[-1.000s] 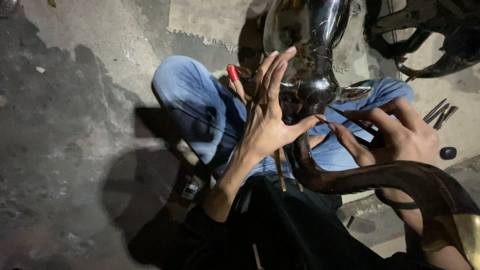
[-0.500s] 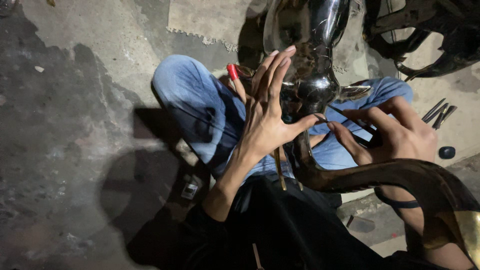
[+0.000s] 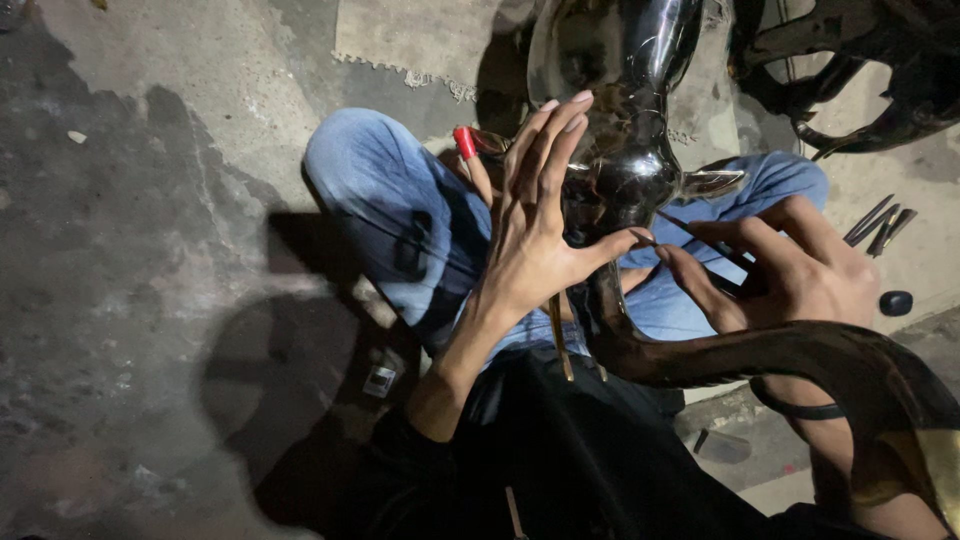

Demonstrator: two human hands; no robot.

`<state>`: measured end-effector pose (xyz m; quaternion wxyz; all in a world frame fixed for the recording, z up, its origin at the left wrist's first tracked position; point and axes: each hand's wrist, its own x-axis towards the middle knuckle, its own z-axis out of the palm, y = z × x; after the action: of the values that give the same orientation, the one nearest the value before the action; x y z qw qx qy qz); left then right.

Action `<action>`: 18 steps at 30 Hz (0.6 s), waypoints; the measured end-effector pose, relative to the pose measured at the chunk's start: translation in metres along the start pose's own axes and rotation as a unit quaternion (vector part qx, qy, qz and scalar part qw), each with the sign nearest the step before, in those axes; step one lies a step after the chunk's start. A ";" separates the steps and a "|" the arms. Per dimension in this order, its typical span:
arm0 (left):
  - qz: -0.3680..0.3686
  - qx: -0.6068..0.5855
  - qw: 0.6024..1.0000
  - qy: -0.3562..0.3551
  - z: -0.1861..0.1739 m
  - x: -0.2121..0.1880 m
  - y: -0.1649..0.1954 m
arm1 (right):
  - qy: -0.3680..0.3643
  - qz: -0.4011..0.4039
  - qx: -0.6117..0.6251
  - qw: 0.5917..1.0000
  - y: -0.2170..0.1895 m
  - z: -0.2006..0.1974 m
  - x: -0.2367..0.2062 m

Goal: The person sits cross-legged on the floor with a shiny metal elephant figurine in their lap and polishes its surface using a small hand tool, working over the body, head and sides while rotating the figurine to reach different areas. Other finished metal elephant statues lie on the floor around them.

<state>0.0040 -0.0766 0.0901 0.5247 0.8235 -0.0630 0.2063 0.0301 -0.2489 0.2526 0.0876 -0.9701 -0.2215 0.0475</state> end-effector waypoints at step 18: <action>-0.022 0.017 1.000 -0.002 -0.003 0.003 0.005 | 0.019 -0.008 0.009 1.000 0.001 0.001 -0.001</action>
<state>0.0043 -0.0754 0.0967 0.5149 0.8338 -0.0423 0.1944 0.0294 -0.2502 0.2510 0.1013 -0.9680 -0.2275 0.0305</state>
